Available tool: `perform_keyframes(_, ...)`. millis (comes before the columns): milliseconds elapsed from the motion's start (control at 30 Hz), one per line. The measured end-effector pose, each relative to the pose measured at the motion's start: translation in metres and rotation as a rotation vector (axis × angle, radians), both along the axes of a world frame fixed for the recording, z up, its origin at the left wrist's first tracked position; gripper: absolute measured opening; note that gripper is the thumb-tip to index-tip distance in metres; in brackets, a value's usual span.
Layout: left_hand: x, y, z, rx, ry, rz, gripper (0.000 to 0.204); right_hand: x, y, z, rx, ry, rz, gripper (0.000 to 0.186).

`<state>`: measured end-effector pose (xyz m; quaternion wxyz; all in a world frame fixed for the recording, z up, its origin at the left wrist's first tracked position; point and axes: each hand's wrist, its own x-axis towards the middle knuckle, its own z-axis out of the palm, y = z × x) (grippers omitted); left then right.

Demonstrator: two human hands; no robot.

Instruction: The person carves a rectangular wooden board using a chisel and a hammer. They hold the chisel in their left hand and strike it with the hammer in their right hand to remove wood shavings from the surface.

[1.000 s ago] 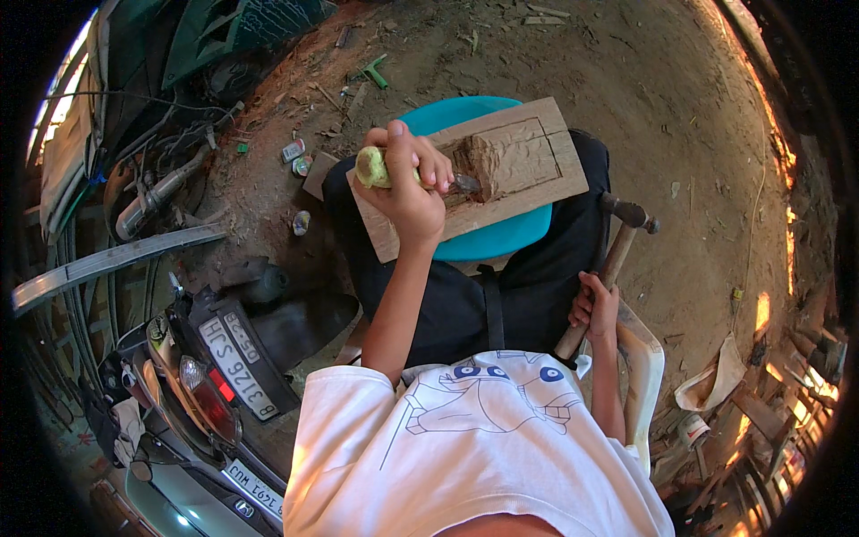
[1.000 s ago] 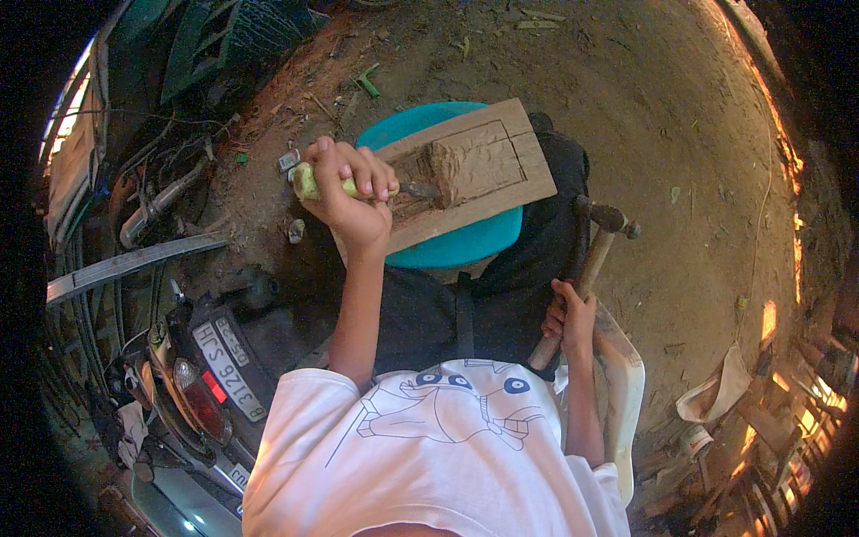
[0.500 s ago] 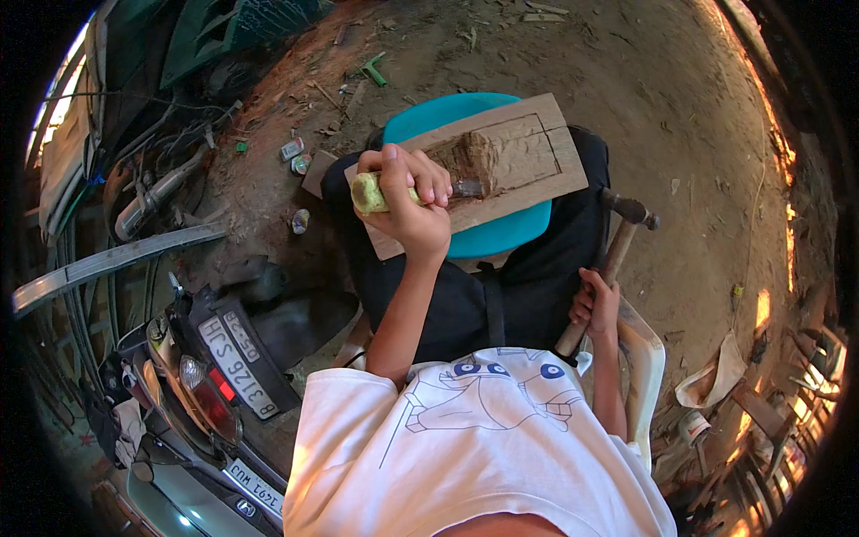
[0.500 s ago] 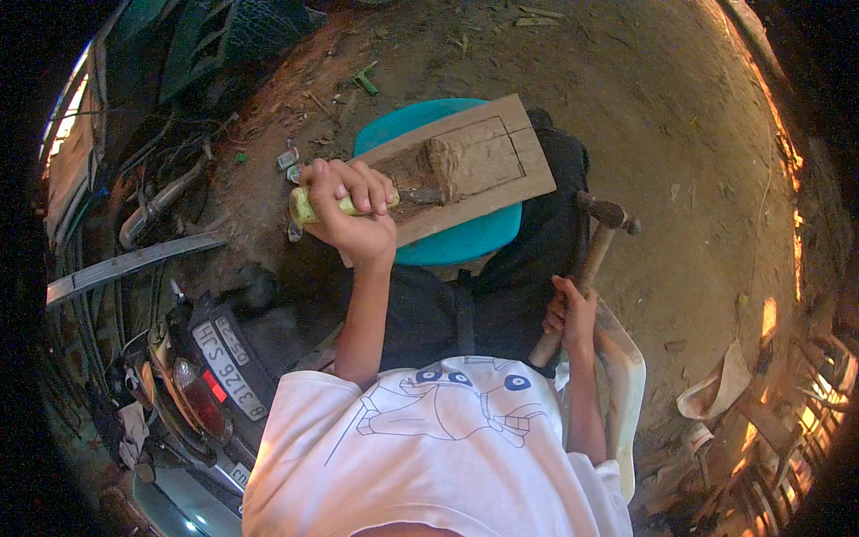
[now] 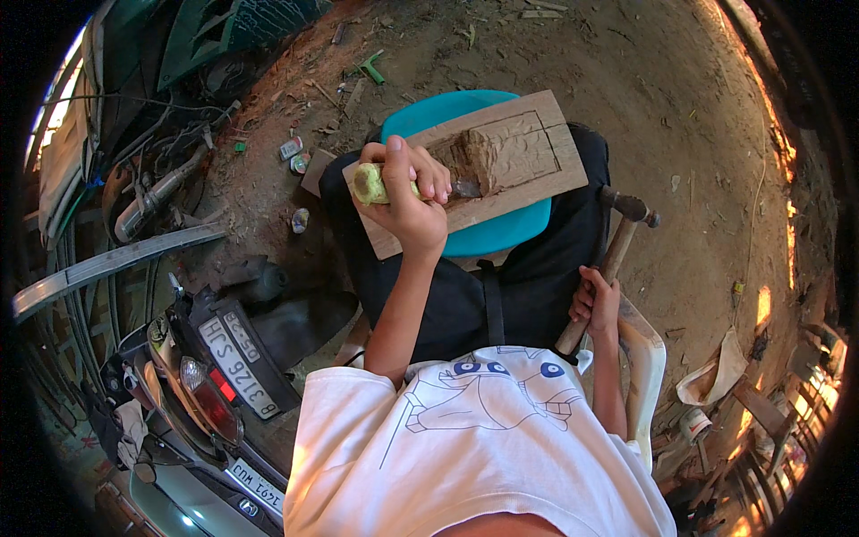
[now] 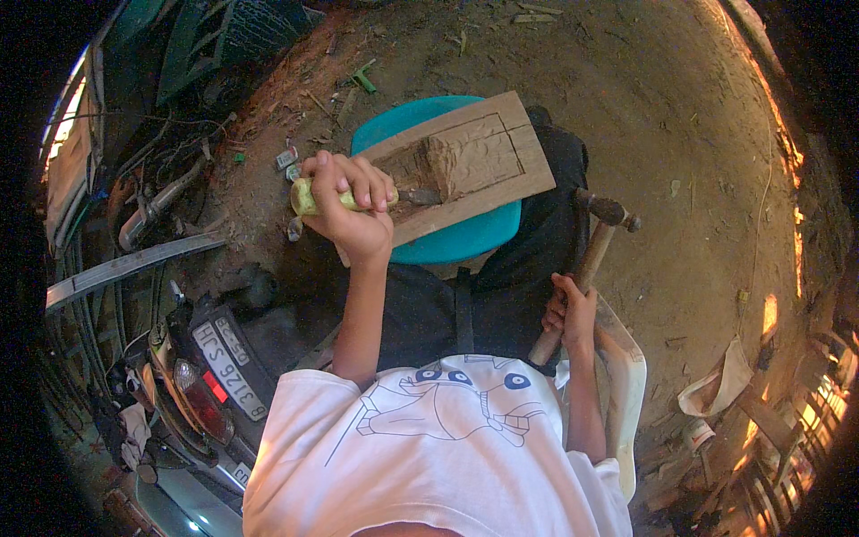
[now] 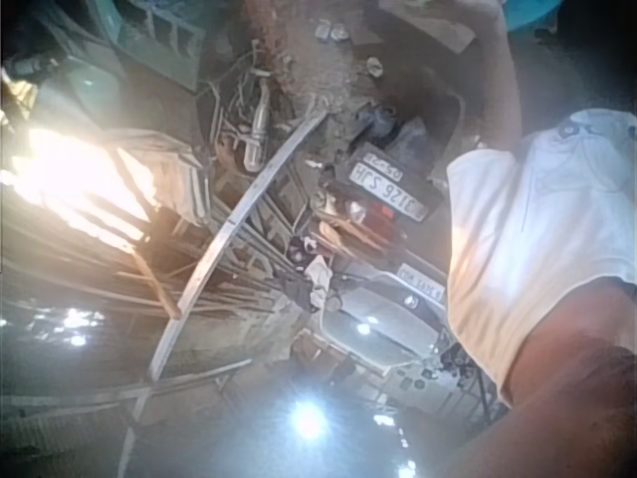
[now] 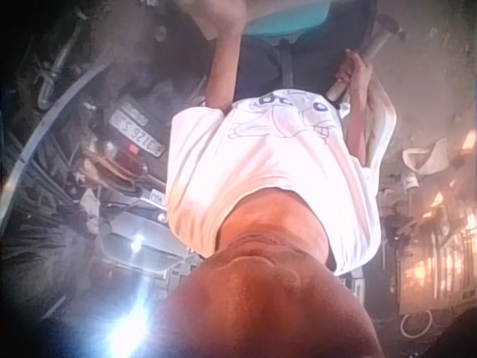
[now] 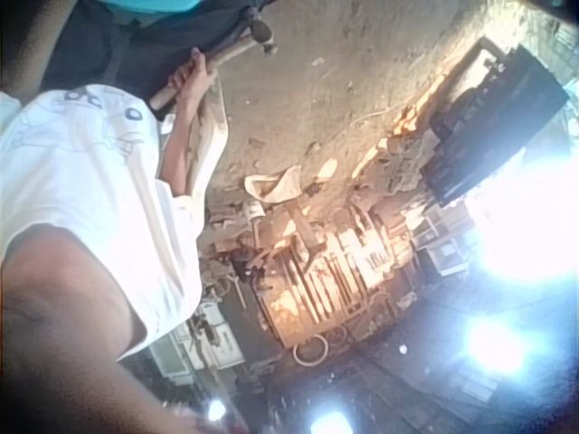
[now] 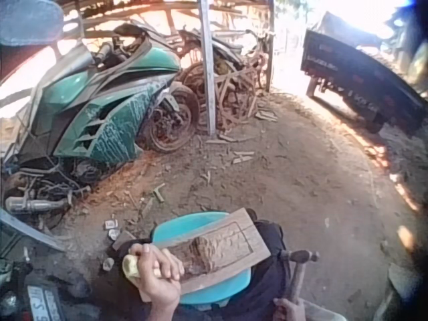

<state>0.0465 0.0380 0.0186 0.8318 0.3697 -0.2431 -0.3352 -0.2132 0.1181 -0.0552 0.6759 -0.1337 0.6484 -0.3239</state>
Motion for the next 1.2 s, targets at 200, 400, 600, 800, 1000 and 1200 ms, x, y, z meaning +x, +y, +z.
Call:
perform_keyframes(200,0.001,0.003,-0.001,0.000,0.024,0.011,0.032,-0.001,0.000,-0.003,0.002,0.002,-0.013,0.028)
perform_keyframes(400,0.011,0.001,0.001,-0.001,-0.005,0.032,0.031,-0.003,0.001,-0.005,0.018,-0.019,-0.008,0.028)
perform_keyframes(600,0.017,0.000,-0.001,-0.018,-0.013,0.020,0.030,-0.002,0.000,-0.004,0.006,-0.010,0.004,0.028)
perform_keyframes(800,0.012,0.001,-0.003,-0.021,-0.006,0.001,0.030,0.000,0.000,-0.002,0.019,0.029,0.008,0.031)
perform_keyframes(1000,0.007,-0.001,-0.003,-0.067,-0.041,-0.002,0.029,0.001,0.000,-0.002,0.011,0.029,0.011,0.031)
perform_keyframes(1200,0.009,-0.004,-0.004,0.018,-0.228,-0.002,0.029,0.000,0.000,-0.003,0.008,0.001,0.012,0.032)
